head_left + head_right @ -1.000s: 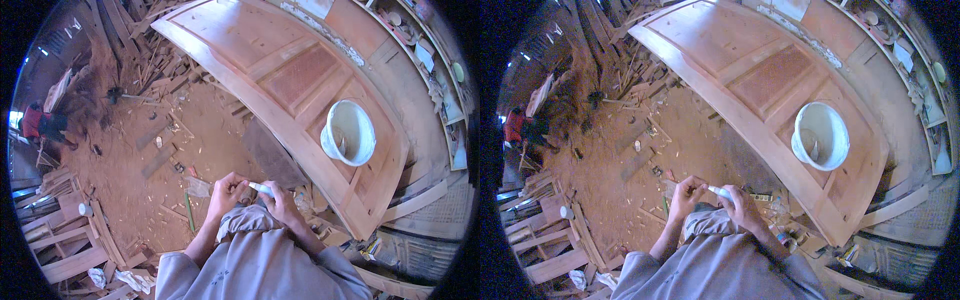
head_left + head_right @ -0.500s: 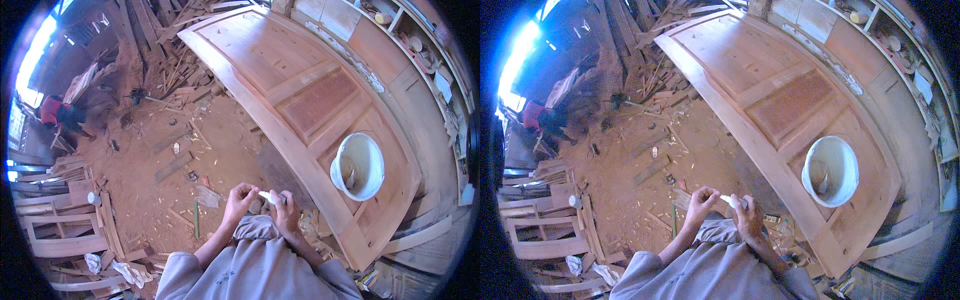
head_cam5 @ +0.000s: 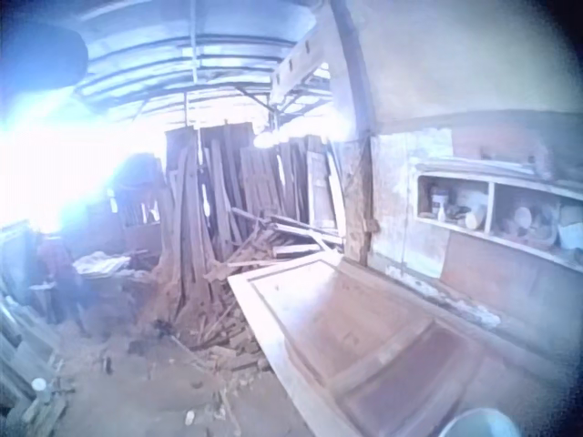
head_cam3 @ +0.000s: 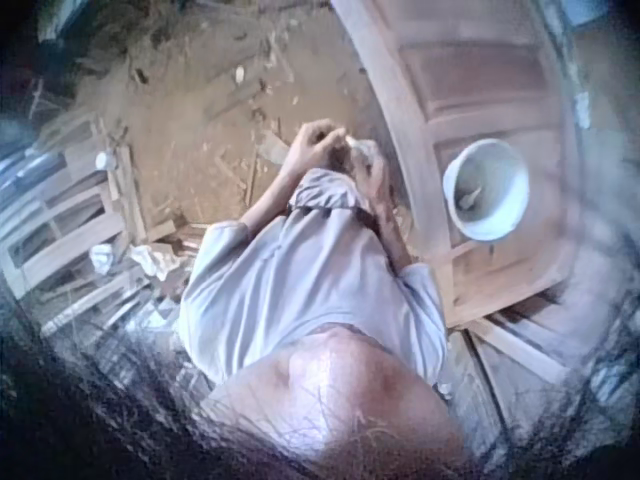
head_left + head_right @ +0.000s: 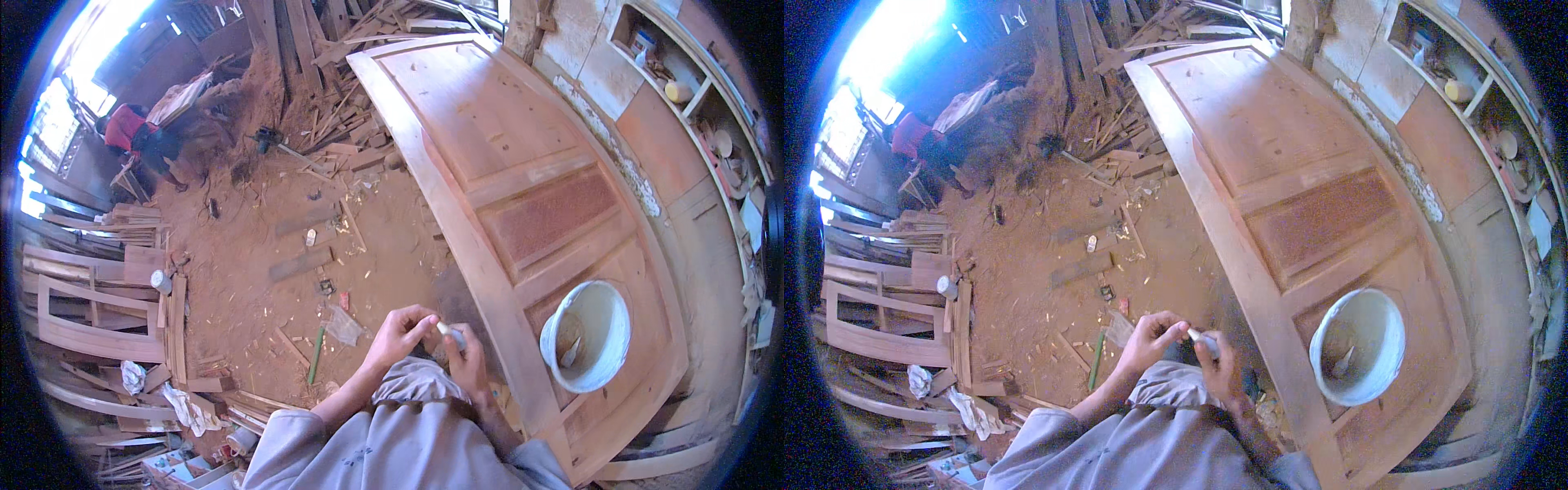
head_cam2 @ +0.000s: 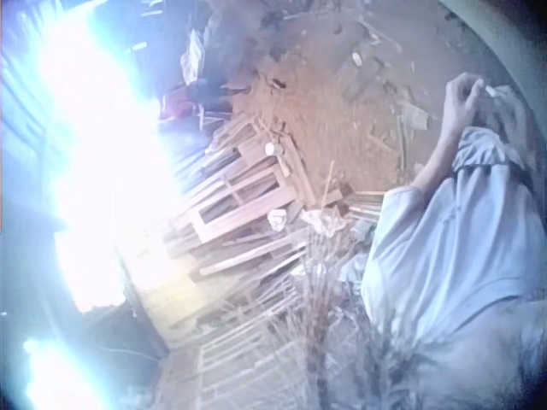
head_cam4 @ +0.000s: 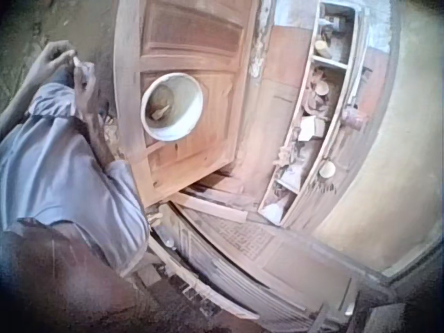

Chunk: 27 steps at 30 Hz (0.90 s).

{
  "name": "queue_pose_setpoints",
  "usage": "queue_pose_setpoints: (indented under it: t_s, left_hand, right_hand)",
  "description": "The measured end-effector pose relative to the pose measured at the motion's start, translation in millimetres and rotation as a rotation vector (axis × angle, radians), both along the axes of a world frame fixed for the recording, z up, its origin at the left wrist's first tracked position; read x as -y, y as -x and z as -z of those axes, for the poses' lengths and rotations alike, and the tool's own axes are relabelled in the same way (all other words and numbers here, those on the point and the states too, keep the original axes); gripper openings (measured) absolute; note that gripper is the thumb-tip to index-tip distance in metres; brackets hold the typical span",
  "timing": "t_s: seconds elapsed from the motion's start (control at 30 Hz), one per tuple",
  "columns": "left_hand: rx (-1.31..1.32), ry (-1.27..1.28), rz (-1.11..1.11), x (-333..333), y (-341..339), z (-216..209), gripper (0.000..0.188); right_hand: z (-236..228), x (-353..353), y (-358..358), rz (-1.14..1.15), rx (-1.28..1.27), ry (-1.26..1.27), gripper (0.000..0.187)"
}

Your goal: The person applies adhesive from a tube to cracks and joints on a wooden door, dips a piece of wood into a bucket of filler, and presses small wooden strips into the door's recessed panels.

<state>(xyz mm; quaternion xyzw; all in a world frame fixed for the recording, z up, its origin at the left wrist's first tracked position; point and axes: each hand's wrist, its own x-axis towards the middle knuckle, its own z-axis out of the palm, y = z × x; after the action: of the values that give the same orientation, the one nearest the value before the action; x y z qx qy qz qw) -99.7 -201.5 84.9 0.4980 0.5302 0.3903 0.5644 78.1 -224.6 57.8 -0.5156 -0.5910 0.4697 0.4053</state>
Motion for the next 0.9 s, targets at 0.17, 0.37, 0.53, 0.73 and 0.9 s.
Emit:
queue_pose_setpoints:
  t_s: [0.17, 0.37, 0.53, 0.73, 0.9]
  left_hand:
    - [0.187, 0.1, 0.145, -22.9, 8.2, 15.5, 0.027]
    - [-0.181, -0.206, 0.207, -77.4, 31.9, 13.2, 0.021]
    - [-0.201, -0.218, 0.199, -140.7, 85.4, 15.6, 0.018]
    - [-0.322, -0.424, 0.157, -219.5, 168.8, 14.9, 0.018]
    - [-0.31, -0.447, 0.135, -268.9, 214.1, 0.8, 0.017]
  right_hand:
    - [21.8, -25.1, -0.3, -0.141, -0.231, 0.332, 0.048]
    - [39.3, -76.6, 27.7, -0.136, -0.247, 0.474, 0.06]
    - [42.3, -151.8, 81.6, -0.197, -0.099, 0.459, 0.06]
    - [19.8, -254.2, 174.3, -0.416, -0.271, 0.381, 0.059]
    - [23.4, -300.3, 226.1, -0.329, -0.355, 0.364, 0.053]
